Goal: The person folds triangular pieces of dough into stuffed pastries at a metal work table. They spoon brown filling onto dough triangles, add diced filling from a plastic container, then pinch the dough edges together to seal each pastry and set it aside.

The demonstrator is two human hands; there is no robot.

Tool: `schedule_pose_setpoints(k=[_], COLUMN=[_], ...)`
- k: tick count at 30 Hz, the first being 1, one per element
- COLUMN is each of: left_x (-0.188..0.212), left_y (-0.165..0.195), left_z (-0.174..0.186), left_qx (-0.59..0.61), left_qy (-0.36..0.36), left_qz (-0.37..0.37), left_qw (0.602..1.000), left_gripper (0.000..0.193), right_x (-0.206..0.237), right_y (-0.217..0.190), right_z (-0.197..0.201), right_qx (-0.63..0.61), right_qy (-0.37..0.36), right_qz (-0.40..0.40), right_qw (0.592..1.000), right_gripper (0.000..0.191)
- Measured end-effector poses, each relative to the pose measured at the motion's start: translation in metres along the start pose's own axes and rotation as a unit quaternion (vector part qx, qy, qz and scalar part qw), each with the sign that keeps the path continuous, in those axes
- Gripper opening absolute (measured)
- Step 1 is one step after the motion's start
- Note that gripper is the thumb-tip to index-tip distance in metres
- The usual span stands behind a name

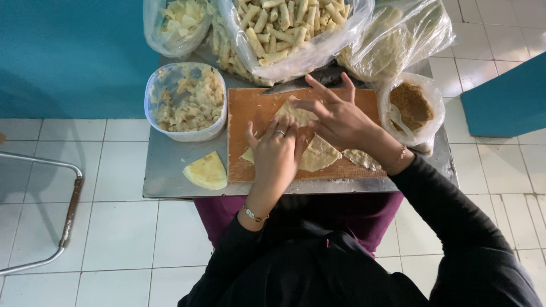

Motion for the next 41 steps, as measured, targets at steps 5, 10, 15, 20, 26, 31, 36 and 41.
schedule_pose_setpoints(k=[5,10,15,20,26,31,36,41], left_x=[0.000,0.000,0.000,-0.004,-0.007,-0.007,-0.003,0.043], left_y=[0.000,0.002,0.000,-0.004,-0.006,-0.005,-0.003,0.021], left_z=[0.000,-0.002,0.000,0.001,0.003,0.005,0.008,0.009], left_qx=[0.004,0.001,0.003,0.002,0.024,0.019,0.002,0.017], left_qy=[-0.001,0.006,0.012,0.002,-0.035,-0.018,0.019,-0.079], left_qz=[0.005,0.005,-0.004,-0.010,0.001,-0.009,-0.029,-0.029], left_qw=[1.000,1.000,1.000,1.000,0.999,1.000,0.999,0.996], left_gripper=[0.026,0.027,0.025,0.022,0.019,0.020,0.026,0.030], right_x=[-0.008,-0.008,-0.008,0.000,-0.009,-0.014,-0.007,-0.029], right_y=[-0.004,-0.003,0.001,-0.006,-0.008,-0.003,-0.016,-0.047], right_z=[-0.012,-0.009,0.004,0.012,0.004,0.006,0.023,0.028], right_qx=[0.075,0.106,0.096,0.033,0.049,0.087,0.050,-0.109], right_qy=[0.017,0.055,0.021,0.041,0.015,-0.004,0.056,0.026], right_qz=[-0.003,0.009,-0.027,-0.008,-0.015,-0.038,0.011,0.102], right_qw=[0.997,0.993,0.995,0.999,0.999,0.996,0.997,0.988], right_gripper=[0.052,0.050,0.050,0.048,0.049,0.046,0.043,0.042])
Point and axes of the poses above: each hand's wrist, its own x-axis away from the middle knuckle, its own z-axis out of the back of the hand, y = z × x, the point moved 4 cm from there along -x, towards the middle knuckle, and after that the axes turned 8 degrees about -y, right-handed, at the moved point
